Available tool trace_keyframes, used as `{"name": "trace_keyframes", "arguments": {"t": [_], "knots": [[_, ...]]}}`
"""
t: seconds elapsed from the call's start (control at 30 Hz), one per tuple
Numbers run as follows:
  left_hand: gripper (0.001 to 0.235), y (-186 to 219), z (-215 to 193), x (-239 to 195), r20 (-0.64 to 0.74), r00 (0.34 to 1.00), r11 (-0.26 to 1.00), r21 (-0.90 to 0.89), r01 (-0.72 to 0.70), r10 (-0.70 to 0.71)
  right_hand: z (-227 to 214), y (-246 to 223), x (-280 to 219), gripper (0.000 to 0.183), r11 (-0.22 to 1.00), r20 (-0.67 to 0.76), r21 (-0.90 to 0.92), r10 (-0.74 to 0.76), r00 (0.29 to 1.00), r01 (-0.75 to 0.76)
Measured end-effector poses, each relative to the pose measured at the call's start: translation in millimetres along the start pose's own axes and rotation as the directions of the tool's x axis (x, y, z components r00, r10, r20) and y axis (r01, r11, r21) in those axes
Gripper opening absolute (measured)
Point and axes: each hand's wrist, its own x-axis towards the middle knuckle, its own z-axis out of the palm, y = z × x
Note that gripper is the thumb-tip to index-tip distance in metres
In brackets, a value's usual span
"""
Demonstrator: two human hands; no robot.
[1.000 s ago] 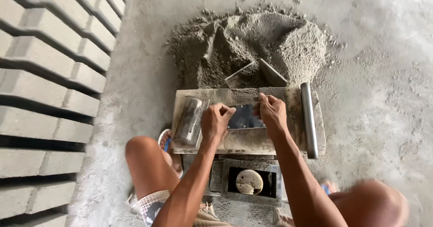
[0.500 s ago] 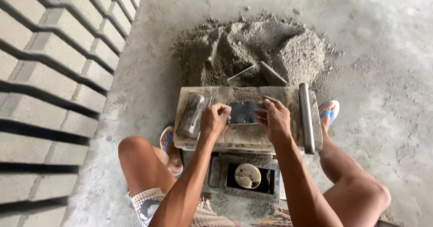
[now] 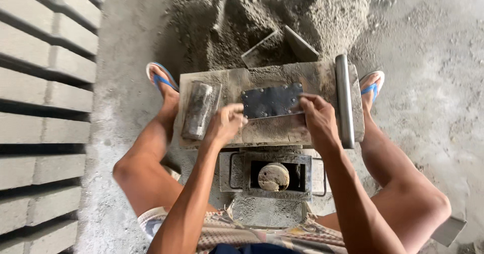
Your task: The person scoops wet concrete into a rectangular metal mold using a trowel, levels the surface, and then flips the mold to release the formed brick onto a stack. The process is repeated multiple times.
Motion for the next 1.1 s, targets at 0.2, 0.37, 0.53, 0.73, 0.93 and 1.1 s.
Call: {"name": "trace_keyframes", "arguments": {"t": [0.2, 0.37, 0.53, 0.73, 0.93, 1.1], "knots": [[0.037, -37.7, 16.2, -15.5, 0.409, 0.845, 0.935, 0.222, 0.275, -0.345, -49.2, 54.6, -0.9, 0.044, 0.69, 0.099, -0.696, 0.367, 0.925, -0.199], [0.07, -204.5, 77.5, -8.8, 0.353, 0.648, 0.705, 0.567, 0.426, -0.675, -138.9, 191.0, 18.9, 0.048, 0.404, -0.092, -0.878, 0.387, 0.917, -0.258], [0.07, -282.8, 126.2, -9.3, 0.226, 0.659, 0.689, 0.376, 0.62, -0.717, -158.3, 270.6, 27.3, 0.061, 0.51, -0.362, -0.565, 0.553, 0.75, -0.648], [0.043, -267.2, 130.6, -48.2, 0.242, 0.744, 0.76, 0.416, 0.5, -0.623, -216.5, 351.4, 20.2, 0.05, 0.455, -0.215, -0.734, 0.549, 0.808, -0.505], [0.033, -132.9, 26.0, -39.9, 0.317, 0.883, 0.827, 0.547, 0.129, -0.347, -146.6, 80.9, -26.7, 0.037, 0.602, -0.02, -0.668, 0.574, 0.819, -0.438], [0.072, -21.4, -24.8, -52.4, 0.133, 0.665, 0.674, 0.039, 0.738, -0.735, -112.6, -2.8, -31.3, 0.054, 0.753, -0.105, -0.487, 0.453, 0.885, -0.443]]}}
